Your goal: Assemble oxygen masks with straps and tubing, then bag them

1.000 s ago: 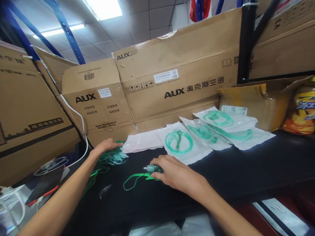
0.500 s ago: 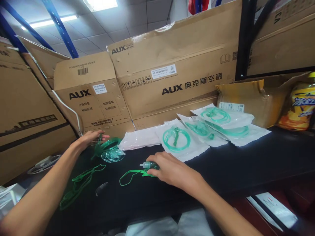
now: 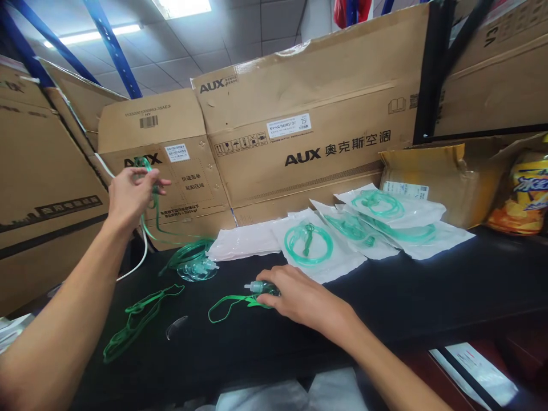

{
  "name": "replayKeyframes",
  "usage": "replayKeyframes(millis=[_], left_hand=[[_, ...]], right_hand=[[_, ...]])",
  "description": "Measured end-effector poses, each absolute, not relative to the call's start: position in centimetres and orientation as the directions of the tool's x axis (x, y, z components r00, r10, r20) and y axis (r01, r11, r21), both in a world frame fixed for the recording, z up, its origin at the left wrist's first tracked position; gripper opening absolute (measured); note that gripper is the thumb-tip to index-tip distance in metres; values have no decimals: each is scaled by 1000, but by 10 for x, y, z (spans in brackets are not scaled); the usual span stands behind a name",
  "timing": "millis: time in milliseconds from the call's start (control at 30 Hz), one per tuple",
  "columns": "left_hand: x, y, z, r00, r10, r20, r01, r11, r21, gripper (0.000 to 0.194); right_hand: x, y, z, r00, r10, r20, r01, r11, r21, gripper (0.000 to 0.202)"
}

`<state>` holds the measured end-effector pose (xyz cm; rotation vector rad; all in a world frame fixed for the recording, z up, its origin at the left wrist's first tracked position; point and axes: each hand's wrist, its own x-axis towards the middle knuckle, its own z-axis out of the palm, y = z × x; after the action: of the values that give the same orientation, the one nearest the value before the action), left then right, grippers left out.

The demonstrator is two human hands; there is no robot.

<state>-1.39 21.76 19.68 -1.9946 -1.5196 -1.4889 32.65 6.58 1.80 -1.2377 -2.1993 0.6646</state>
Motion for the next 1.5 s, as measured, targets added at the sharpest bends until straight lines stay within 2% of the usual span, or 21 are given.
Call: replayKeyframes(millis=[300,367,500,567,633,733,833,900,967,1000,1067,1133,1233,1300,1433,1500], left_hand=[[62,161,259,29,382,924,693,-674,257,41],[75,146,268,35,350,936,644,-724,247,39],[95,118,264,84,314,946,611,-766,200,37],[102,105,239,144,342,929,628,-757,181,33],[109,91,197,243,460,854,695,-696,177,27],[118,71,116,423,747,513,850,-523,60,26],[121,59,63,454,825,337,865,-499,55,25],[116,60,58,444,853,274,866,-487,114,35],[103,71,75,377,873,310,881,-441,170,48],[94,80,88,315,881,352,898,-397,190,54],[72,104,113,87,888,452,955,-203,216,64],[49,132,128,16,889,459,972,-122,202,65],[23,167,128,102,949,298,972,-159,172,40],[13,180,118,185,962,201,960,-220,170,33],[4,181,102,252,955,160,943,-279,182,53],[1,175,100,283,942,182,932,-314,180,55]], right_hand=[[338,64,38,-366,892,266,586,442,-679,38],[346,63,49,-334,891,308,521,446,-728,36],[370,58,70,-202,904,377,268,422,-866,37],[383,53,78,-126,919,374,202,393,-897,39],[394,50,82,-80,926,368,165,377,-912,40],[402,49,83,-73,923,379,141,385,-912,42],[397,51,81,-129,925,358,187,378,-907,44],[389,53,77,-202,922,329,288,377,-880,39],[380,55,73,-259,920,294,421,382,-823,34],[376,56,70,-278,918,283,479,388,-788,34],[369,57,67,-307,913,270,550,402,-732,37],[364,58,64,-332,903,271,570,421,-706,40],[361,58,63,-340,894,291,577,443,-686,42],[361,58,64,-334,893,301,585,447,-677,42],[363,57,64,-336,898,284,580,435,-689,41],[363,57,64,-339,896,286,574,438,-692,41]])
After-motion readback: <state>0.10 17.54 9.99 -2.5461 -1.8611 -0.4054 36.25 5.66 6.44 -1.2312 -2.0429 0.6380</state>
